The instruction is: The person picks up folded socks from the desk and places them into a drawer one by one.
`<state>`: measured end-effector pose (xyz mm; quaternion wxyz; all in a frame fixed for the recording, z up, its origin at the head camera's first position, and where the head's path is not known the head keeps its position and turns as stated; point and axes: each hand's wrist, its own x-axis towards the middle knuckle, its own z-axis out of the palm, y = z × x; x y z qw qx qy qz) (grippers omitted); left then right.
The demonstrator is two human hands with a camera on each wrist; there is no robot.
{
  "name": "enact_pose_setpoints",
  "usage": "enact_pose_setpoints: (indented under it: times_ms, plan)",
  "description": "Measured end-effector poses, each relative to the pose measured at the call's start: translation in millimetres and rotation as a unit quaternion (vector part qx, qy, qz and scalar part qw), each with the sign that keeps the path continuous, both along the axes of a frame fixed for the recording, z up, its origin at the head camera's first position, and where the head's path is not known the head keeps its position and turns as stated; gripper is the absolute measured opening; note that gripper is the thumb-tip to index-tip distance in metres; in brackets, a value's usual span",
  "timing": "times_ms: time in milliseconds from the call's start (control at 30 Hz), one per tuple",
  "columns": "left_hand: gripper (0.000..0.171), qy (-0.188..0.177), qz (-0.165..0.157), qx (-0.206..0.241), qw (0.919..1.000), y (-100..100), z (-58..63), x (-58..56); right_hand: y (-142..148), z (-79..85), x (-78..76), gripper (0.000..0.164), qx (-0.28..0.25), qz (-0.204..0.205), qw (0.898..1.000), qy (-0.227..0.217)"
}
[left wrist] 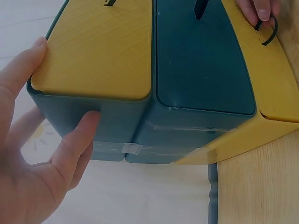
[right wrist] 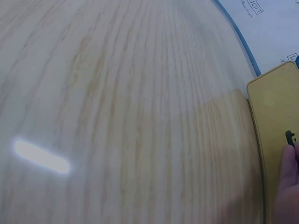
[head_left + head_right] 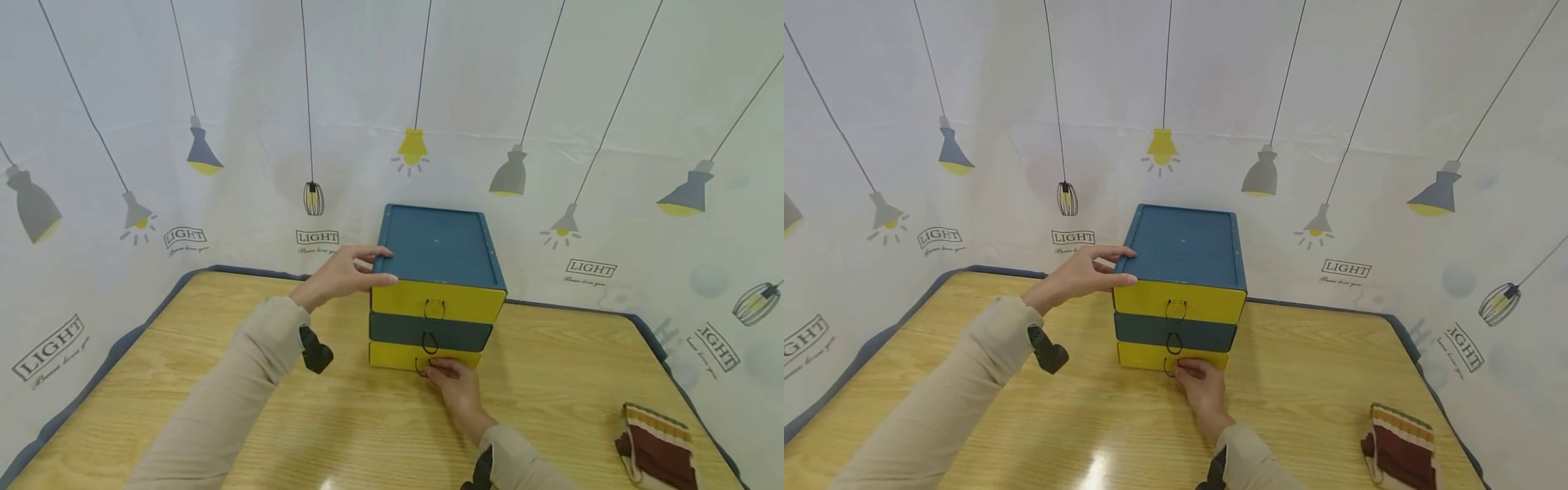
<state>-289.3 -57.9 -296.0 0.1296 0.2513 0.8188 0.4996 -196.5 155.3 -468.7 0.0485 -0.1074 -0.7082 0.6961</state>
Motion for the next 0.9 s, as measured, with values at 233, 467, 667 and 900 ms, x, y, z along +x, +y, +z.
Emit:
enact_pose_setpoints:
  times_ms: [233, 467, 667, 900]
  plan:
    - [0.054, -0.003, 0.0, -0.004, 1.0, 0, -0.2, -0.1, 4, 1.8, 9.9, 0.022, 0.063, 0.019, 0.998, -0.014]
    - [0.054, -0.002, 0.004, 0.0, 1.0, 1, 0.1, -0.2, 6, 6.9, 34.8, 0.023, 0.076, 0.06, 0.994, -0.048]
    - [0.054, -0.002, 0.008, -0.001, 1.0, 1, -0.7, -1.3, 10, 7.8, 58.3, 0.029, 0.049, 0.1, 0.991, -0.07]
    - [0.054, 0.0, 0.007, 0.002, 1.0, 1, -0.8, -1.2, 11, 8.1, 79.9, 0.029, 0.056, 0.116, 0.986, -0.104]
